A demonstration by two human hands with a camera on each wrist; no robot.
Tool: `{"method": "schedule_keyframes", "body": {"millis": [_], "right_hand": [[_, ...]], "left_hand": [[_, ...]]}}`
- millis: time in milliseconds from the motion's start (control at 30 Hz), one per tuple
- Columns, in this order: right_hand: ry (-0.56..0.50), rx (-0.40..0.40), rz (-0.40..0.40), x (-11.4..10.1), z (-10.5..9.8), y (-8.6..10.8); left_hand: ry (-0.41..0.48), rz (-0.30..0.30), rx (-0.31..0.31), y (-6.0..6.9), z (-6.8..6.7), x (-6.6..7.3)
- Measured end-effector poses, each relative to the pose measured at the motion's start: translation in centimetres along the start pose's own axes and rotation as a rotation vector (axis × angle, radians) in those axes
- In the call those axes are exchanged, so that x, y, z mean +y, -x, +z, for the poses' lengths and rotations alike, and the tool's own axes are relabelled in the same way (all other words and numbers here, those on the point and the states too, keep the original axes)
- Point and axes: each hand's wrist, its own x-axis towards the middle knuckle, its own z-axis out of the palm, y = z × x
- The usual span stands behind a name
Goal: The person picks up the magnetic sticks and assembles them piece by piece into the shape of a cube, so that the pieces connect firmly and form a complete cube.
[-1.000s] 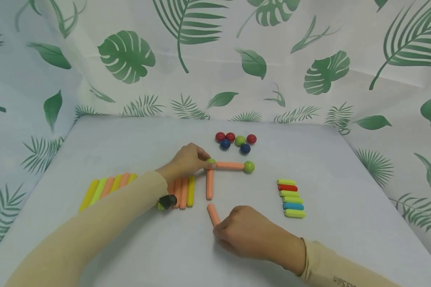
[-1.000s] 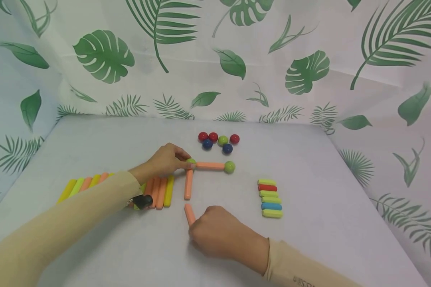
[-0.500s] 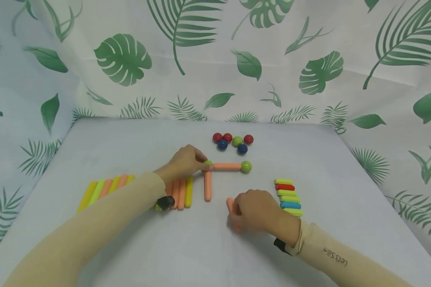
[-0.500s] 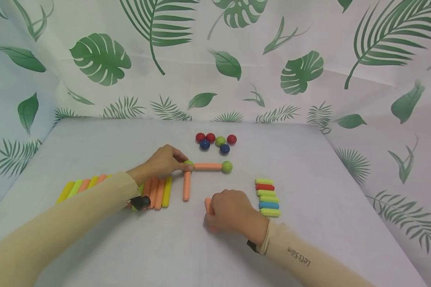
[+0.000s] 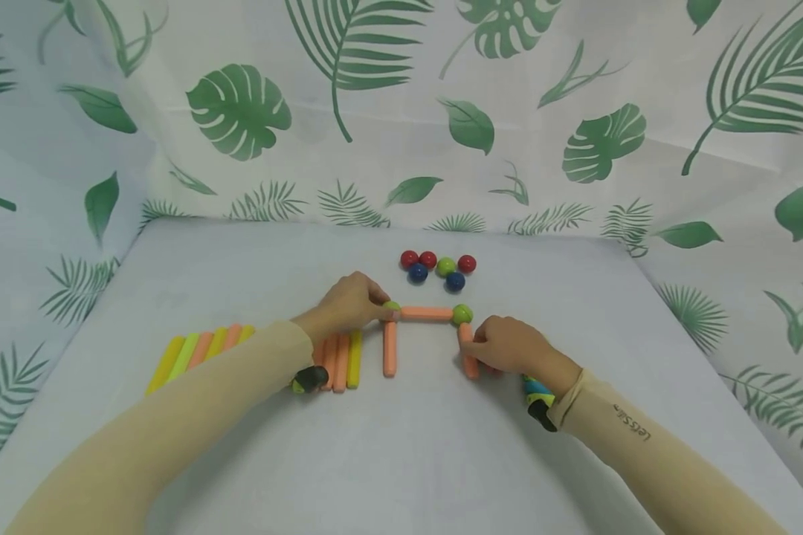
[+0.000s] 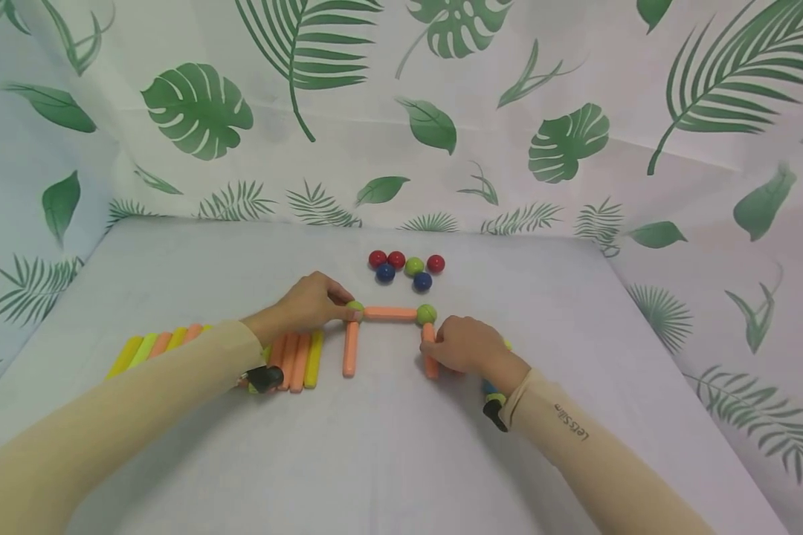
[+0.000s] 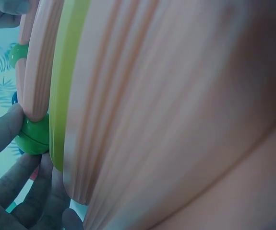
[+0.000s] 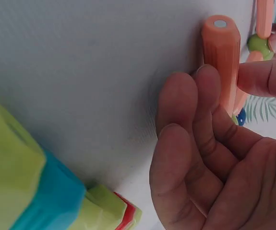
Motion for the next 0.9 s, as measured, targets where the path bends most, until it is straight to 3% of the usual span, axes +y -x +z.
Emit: {"method": "schedule_keyframes", "body": {"millis": [167,233,300,433,533,700,900], "right_hand": [[-0.029,-0.032,0.001,0.3,-0.8,-0.1],[-0.024,-0.007,0.001,0.5,-1.7,-0.3],[-0.014,0.067,0.007,0.7,-2.6,-0.8],[0.026,0.29,-0.03,0.8,-4.0,-2.2],[0.068,0.38,-0.078,0.6,-4.3,-3.6],[0.129,0.37,-0.067,0.3,-4.2,-5.5],[0.115,0.339,-0.007,0.1,-4.0,-6.9]], "left_hand": [[-0.004,-0.004,-0.007,-0.1,0.1,0.2],[-0.004,-0.008,-0.011,-0.2,0.1,0.2],[-0.003,-0.014,-0.014,-0.1,0.0,0.2],[0.01,-0.029,-0.018,-0.1,0.0,0.2],[0.014,-0.037,-0.018,0.0,0.0,0.1],[0.011,-0.035,-0.012,0.0,0.0,0.1],[0.027,-0.003,-0.013,0.1,-0.1,0.2]]}}
